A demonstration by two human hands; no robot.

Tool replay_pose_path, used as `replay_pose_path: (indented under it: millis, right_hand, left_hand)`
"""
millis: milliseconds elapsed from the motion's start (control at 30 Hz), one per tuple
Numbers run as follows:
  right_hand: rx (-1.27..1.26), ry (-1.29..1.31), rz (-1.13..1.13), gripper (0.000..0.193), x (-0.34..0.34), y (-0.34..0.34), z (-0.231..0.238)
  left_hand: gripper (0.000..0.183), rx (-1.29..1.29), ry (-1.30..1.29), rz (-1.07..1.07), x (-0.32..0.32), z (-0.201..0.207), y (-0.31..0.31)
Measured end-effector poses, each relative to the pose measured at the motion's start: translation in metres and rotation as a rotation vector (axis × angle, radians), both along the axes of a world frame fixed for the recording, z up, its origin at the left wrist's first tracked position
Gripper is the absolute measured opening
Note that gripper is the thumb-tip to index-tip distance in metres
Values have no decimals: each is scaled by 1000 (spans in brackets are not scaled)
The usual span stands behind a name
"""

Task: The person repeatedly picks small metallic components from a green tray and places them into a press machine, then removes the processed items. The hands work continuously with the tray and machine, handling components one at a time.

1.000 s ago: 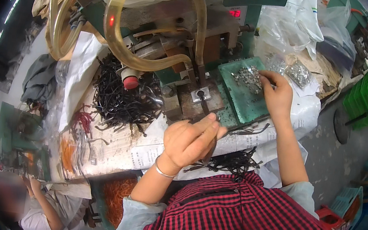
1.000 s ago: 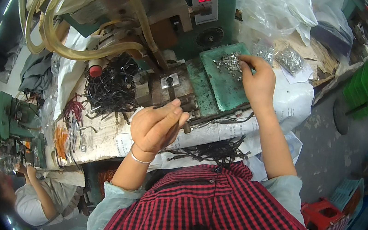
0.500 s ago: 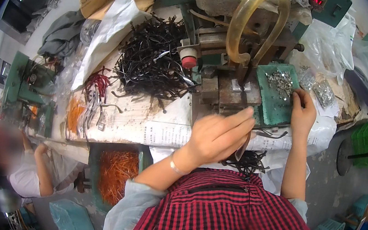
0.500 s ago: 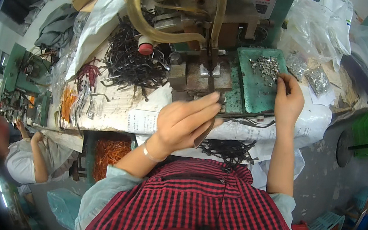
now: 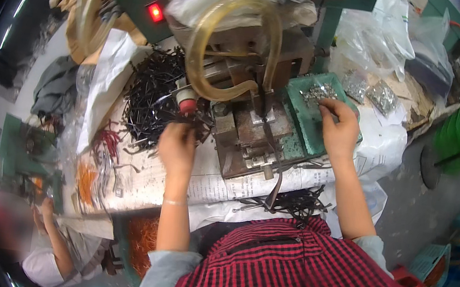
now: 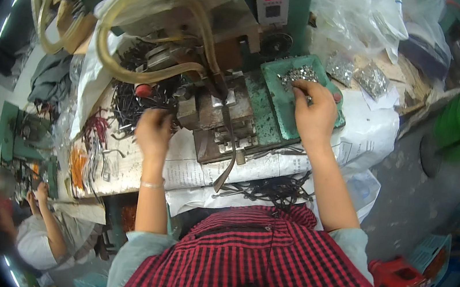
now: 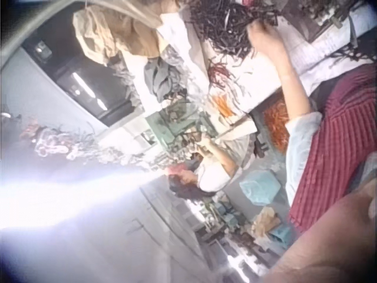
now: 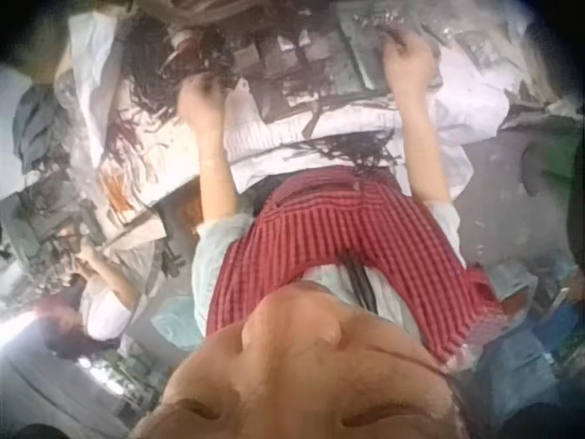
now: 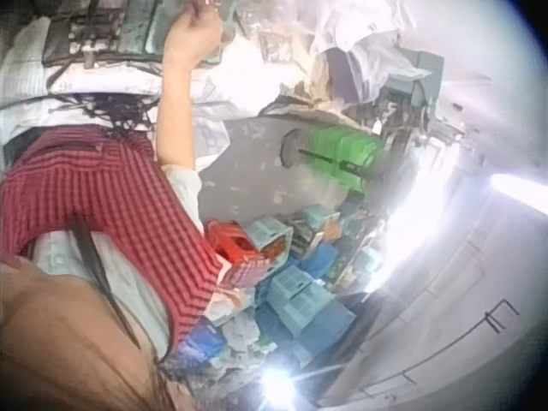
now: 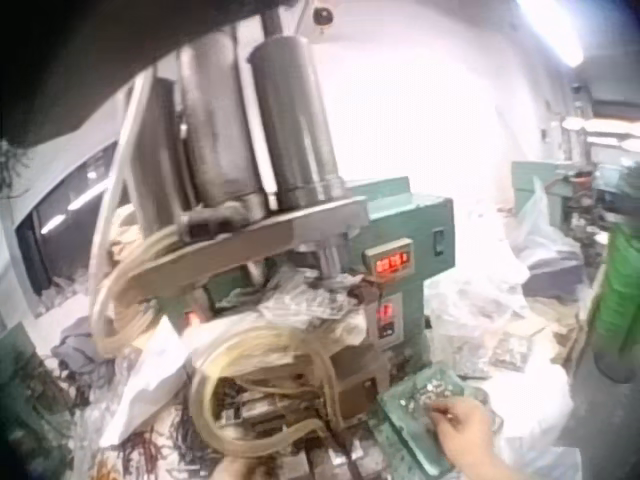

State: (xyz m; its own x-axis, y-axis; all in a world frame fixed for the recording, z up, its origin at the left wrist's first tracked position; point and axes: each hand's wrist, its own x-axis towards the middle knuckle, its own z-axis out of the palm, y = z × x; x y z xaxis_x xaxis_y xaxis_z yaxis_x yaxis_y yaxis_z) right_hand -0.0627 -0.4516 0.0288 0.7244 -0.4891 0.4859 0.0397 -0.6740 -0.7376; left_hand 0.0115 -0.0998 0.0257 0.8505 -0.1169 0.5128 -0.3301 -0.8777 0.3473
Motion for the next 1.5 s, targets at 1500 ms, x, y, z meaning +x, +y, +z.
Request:
replay_pose_path:
  millis: [1500]
  right_hand:
    - [436, -187, 78, 46, 17, -28, 15]
  left_hand:
    - [18, -27, -619, -825, -52, 90, -110]
